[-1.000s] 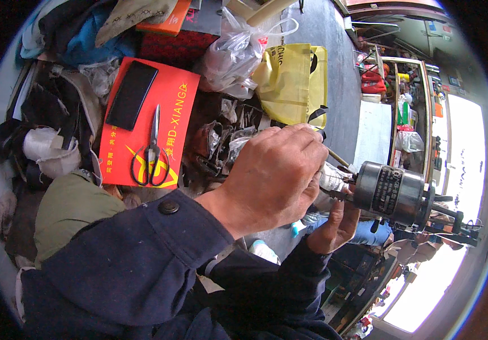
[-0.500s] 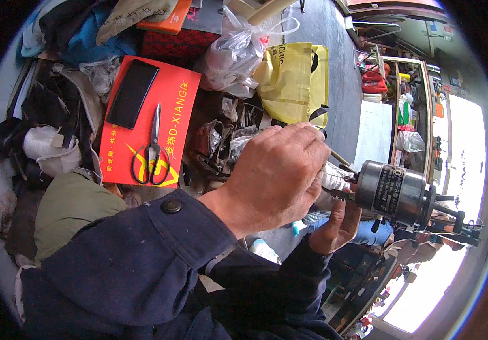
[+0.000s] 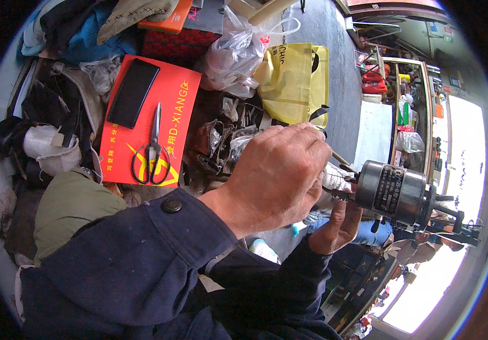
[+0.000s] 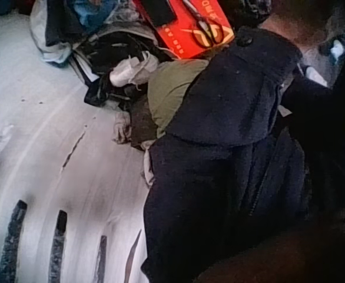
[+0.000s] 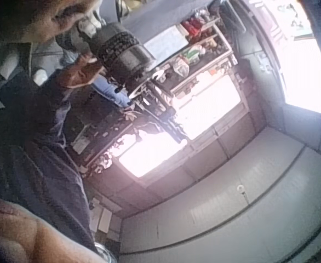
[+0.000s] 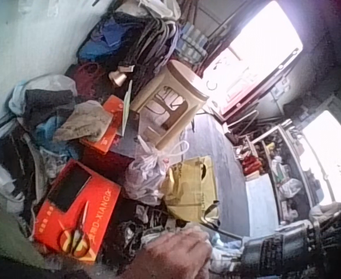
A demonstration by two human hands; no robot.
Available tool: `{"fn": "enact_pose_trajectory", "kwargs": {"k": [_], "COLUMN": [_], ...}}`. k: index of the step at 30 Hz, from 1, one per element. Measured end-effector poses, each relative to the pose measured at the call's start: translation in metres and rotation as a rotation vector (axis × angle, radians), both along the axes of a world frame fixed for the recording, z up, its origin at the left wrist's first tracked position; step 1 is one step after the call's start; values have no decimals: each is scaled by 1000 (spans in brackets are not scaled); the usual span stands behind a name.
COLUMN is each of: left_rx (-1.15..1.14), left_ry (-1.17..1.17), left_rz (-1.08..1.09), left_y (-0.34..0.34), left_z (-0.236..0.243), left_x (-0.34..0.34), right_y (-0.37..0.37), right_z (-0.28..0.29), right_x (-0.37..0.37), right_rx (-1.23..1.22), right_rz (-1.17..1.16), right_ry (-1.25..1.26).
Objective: The person operates a manual sewing machine to stitch a white and blue sneaker. They guide the shoe under the needle, pull the thread, and adjust the shoe's position repeatedly to continue stitching along the sole.
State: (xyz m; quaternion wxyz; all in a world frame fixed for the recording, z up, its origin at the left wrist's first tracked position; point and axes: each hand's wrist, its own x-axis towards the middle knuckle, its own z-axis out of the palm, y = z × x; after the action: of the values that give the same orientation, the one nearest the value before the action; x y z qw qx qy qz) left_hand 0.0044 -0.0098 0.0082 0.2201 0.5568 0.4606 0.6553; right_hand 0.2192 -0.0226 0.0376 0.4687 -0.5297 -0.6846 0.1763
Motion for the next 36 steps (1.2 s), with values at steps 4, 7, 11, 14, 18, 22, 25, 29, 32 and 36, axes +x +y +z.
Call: {"fn": "enact_pose_trajectory", "kwargs": {"k": [4, 7, 11, 14, 18, 22, 25, 29, 32, 36], "left_rx": [5, -5, -2, -7, -5, -24, -21, -3, 6, -1], "left_ry": [-4, 0, -1, -2, 19, -23, -35, -32, -31, -13], "left_rz": [8, 2, 10, 5, 24, 2, -1, 12, 22, 25], "left_y": [0, 0, 0, -1, 0, -1, -1, 0, 1, 0], "left_z": [1, 1, 1, 2, 2, 2, 2, 1, 1, 2], "left_x": [0, 1, 1, 2, 3, 3, 3, 3, 4, 3], "right_y": [0, 0, 0, 1, 0, 0, 0, 0, 1, 1], "right_z": [-1, -1, -1, -1, -1, -1, 0, 0, 0, 1], "right_x": [2, 2, 2, 3, 4, 2, 1, 0, 2, 2], "right_rx": [-10, -7, 16, 10, 6, 6, 6, 22, 27, 7], "right_rz": [-8, -22, -11, 14, -8, -4, -6, -1, 7, 13], "right_ry": [7, 11, 5, 23, 18, 16, 14, 0, -9, -5]}}
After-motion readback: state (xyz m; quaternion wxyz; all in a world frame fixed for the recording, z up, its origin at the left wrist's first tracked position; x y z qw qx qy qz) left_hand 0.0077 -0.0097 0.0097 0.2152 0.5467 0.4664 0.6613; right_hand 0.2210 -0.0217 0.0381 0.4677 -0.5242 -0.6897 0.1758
